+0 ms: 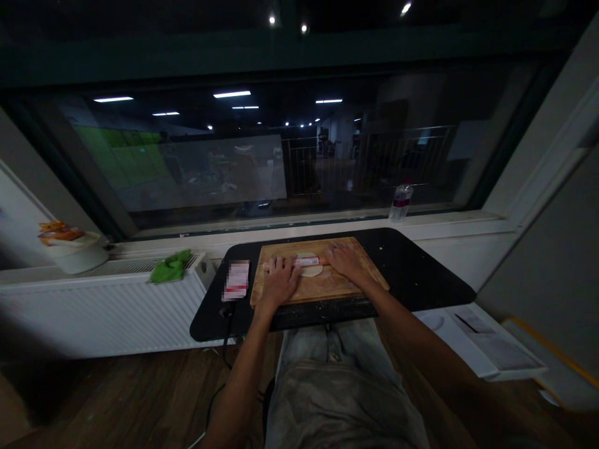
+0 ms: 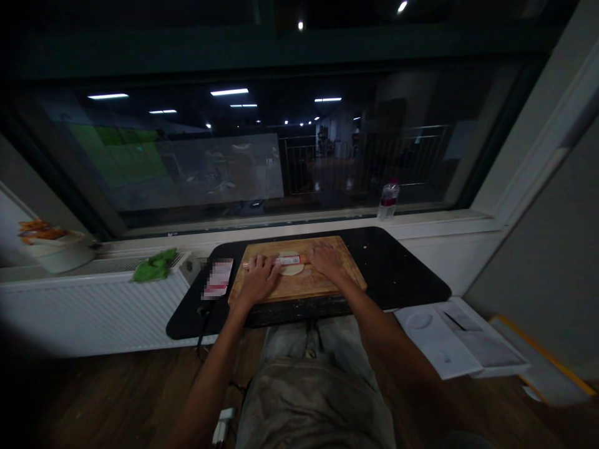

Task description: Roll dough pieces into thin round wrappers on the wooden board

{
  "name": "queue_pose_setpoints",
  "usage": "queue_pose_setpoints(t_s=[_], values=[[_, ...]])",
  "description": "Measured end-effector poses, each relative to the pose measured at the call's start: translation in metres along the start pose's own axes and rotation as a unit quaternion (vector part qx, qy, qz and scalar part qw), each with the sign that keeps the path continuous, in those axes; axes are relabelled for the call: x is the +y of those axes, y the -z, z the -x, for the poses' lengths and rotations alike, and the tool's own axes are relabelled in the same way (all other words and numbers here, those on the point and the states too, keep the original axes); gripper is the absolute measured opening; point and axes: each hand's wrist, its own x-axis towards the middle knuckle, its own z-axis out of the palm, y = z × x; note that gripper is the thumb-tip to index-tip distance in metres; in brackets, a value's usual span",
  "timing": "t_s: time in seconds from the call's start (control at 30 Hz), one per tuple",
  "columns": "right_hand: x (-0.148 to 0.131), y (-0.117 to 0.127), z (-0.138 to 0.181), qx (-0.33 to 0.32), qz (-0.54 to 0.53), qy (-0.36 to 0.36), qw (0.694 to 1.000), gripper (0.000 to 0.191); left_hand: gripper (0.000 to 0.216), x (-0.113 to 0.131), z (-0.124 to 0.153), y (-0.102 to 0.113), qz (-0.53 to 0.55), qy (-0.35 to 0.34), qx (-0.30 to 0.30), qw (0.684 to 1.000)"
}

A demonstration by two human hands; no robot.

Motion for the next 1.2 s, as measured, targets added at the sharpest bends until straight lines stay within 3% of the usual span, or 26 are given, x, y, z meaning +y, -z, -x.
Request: queue_pose_setpoints(t_s=[0.33, 0.63, 1.2], values=[[-0.008, 0.010, 0.016, 0.002, 0.037, -0.019, 0.999, 0.047, 0.054, 0.009, 0.017, 0.008, -0.013, -0.005, -0.003, 1.000], [-0.009, 0.012, 0.030, 0.013, 0.007, 0.001, 1.000, 0.040, 0.052, 0.020, 0.036, 0.015, -0.010, 0.016, -0.001, 1.000], [-0.009, 0.009, 0.049, 0.056, -0.069, -0.019, 0.996, 0.047, 0.052, 0.022, 0.047, 0.014, -0.010, 0.023, 0.015, 1.000]])
